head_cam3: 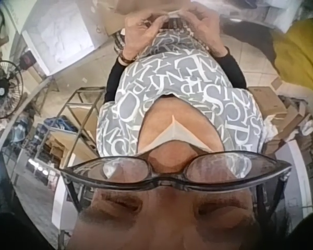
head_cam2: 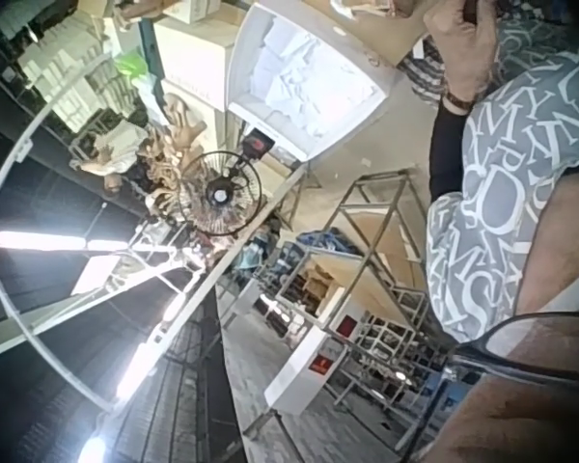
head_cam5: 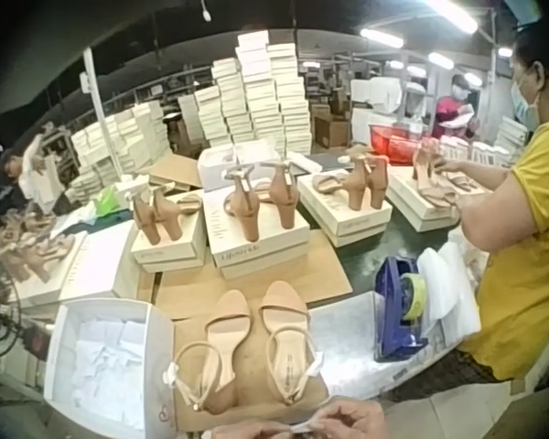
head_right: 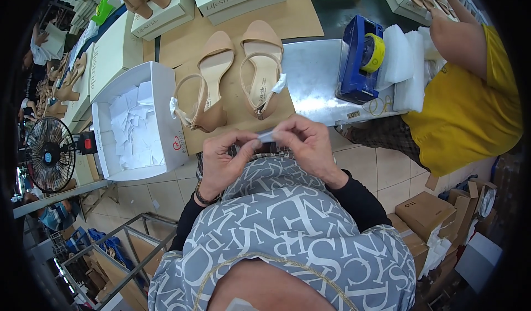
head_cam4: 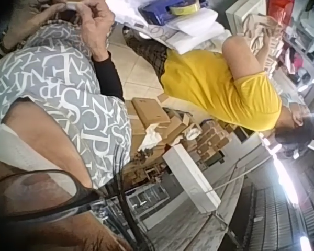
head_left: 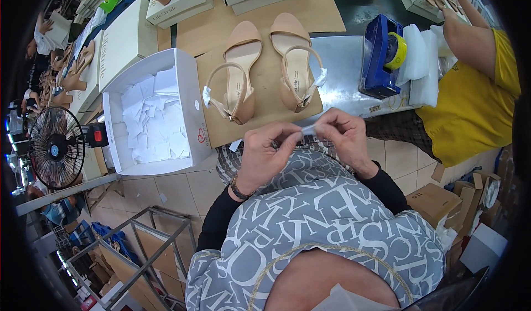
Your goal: Tagging, inspecting, and placing women's high-heeled sandals into shoeboxes on a factory assembly line.
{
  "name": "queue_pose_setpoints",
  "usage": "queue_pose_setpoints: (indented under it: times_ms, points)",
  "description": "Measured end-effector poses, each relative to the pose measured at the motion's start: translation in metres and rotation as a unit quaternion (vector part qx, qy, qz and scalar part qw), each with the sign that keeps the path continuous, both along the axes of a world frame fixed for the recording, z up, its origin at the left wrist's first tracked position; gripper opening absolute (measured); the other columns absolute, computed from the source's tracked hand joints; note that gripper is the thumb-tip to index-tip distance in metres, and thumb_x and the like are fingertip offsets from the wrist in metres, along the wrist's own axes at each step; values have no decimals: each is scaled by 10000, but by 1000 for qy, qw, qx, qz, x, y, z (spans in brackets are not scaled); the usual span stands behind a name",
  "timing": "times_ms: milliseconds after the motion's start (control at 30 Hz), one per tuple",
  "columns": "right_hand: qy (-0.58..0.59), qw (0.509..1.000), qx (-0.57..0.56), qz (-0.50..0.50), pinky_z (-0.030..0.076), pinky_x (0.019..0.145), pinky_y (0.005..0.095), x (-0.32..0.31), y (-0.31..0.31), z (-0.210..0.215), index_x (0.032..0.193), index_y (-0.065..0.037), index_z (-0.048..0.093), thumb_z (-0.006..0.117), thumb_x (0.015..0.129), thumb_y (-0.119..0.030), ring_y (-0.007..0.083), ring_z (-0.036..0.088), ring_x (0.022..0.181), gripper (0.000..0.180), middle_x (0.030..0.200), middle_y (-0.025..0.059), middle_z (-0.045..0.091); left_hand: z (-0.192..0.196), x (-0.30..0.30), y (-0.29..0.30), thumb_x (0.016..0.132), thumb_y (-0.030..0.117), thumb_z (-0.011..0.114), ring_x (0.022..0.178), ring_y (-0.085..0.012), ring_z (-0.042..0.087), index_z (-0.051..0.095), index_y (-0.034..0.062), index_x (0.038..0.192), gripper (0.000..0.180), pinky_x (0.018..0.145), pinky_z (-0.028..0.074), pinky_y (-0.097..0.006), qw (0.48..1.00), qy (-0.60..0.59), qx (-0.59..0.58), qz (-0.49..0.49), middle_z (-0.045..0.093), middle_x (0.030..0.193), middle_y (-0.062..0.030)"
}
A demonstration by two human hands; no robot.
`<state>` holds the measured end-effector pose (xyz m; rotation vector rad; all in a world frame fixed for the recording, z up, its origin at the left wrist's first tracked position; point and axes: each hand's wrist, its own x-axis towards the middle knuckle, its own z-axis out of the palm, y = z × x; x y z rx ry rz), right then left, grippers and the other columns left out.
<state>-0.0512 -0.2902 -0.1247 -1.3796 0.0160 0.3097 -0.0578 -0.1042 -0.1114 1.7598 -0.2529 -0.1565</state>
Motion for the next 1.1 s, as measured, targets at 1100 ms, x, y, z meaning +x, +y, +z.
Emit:
queue_pose_setpoints:
  times_ms: [1100]
  points:
    - [32, 995, 86, -38, 445, 644, 193, 19, 25, -19, 877, 2, 636, 640, 807, -76, 59, 546, 674, 105, 755, 20, 622, -16, 19, -5, 816, 72, 645, 724, -55, 568, 601, -22, 917, 144, 669, 459, -186, 956, 170, -219, 101, 636, 831, -42]
